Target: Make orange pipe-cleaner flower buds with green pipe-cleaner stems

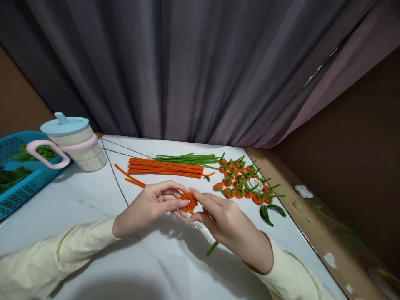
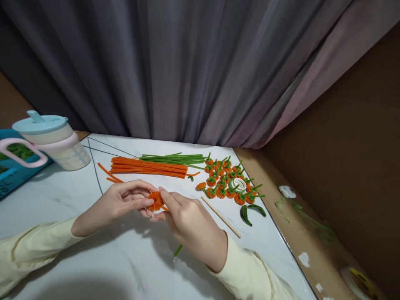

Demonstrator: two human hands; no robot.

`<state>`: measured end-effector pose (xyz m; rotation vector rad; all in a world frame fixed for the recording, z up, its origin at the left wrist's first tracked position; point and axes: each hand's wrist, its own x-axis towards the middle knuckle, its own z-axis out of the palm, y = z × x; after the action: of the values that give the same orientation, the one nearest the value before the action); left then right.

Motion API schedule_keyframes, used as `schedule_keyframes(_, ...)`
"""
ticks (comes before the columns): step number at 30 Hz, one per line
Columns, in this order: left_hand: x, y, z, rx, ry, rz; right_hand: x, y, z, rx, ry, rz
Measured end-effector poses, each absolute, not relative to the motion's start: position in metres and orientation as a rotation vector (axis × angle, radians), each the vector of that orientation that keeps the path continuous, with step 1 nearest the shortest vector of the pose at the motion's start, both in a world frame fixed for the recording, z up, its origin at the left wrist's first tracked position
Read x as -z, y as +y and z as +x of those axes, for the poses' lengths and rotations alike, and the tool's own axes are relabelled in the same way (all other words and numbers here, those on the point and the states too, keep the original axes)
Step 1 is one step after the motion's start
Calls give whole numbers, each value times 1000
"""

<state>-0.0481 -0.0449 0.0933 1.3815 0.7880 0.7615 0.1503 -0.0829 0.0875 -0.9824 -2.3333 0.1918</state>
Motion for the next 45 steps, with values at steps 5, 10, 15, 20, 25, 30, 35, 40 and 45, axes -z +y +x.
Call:
schedule_keyframes(5, -91, -45, -47, -744, 750, 1372, -84, -78, 151, -165, -2276, -904)
schedule_keyframes(10, -89, -38, -48, -681, 682, 1270, -92, -77, 151, -171, -2198, -863)
schedule_keyframes(15, -89, -36, -50, -720, 658, 1156, -96, -78, 147, -150, -2070, -911)
schedule_keyframes(20, -94, -38, -49, -735, 732, 1100, -91, -81, 144, -25, -2032, -924)
schedule_keyframes(25, -92, -37, -48, -737, 828, 1154, -90, -81, 141, 10, -2085, -891)
schedule_keyframes(30, -91, -40, -47, -712, 816, 1196, -91, -81, 138, -31, -2103, -909)
schedule_keyframes(35, -93, -43, -46, -758, 889, 1245, -91, -79, 140, -94, -2144, -968)
schedule_keyframes(40, -94, -41, -45, -781, 931, 1288, -94, -76, 147, -27, -2226, -979)
schedule_keyframes(45, -92, -43, -44, -774, 901, 1344, -98, -81, 145, 220, -2300, -929)
